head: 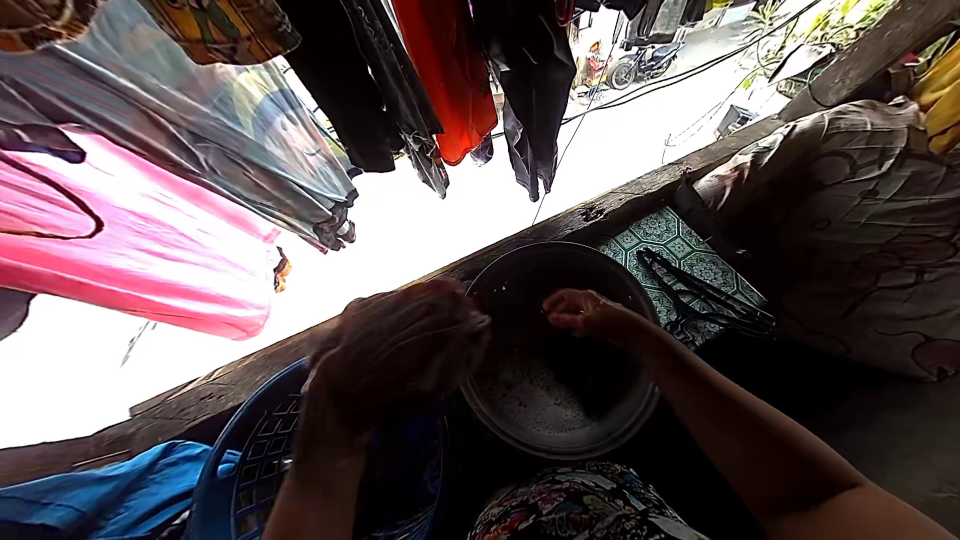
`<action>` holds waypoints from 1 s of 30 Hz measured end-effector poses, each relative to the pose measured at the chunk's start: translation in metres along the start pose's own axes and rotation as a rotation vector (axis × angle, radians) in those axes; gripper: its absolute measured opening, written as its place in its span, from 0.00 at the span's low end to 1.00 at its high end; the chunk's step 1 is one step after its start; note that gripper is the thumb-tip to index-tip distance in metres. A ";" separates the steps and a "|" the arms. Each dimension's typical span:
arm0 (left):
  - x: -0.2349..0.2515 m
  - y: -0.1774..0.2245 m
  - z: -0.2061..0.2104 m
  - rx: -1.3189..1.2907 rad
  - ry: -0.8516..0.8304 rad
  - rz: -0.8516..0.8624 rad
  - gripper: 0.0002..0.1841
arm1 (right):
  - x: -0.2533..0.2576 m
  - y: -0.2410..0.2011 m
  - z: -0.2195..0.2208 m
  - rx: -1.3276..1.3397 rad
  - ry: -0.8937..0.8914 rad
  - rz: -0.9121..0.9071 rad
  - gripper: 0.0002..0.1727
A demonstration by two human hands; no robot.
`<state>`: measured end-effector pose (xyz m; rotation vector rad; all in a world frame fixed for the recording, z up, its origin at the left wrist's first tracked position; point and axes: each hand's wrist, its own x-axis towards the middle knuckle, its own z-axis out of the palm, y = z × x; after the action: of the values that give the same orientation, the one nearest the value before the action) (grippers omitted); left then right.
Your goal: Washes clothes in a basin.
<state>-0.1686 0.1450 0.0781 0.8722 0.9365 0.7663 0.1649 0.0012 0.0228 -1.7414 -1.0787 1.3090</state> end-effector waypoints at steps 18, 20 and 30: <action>-0.009 -0.093 -0.100 1.070 0.129 0.334 0.25 | -0.032 -0.038 0.012 -0.256 -0.093 -0.131 0.05; -0.004 -0.085 -0.043 0.945 -0.062 0.431 0.26 | -0.045 -0.064 0.004 -0.127 -0.058 -0.312 0.05; 0.007 -0.139 0.114 0.757 -0.512 0.256 0.86 | -0.075 -0.136 -0.006 0.536 0.104 -0.728 0.14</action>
<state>-0.0388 0.0570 -0.0100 1.7807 0.6482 0.3462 0.1318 -0.0109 0.1740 -0.8789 -1.0346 0.9075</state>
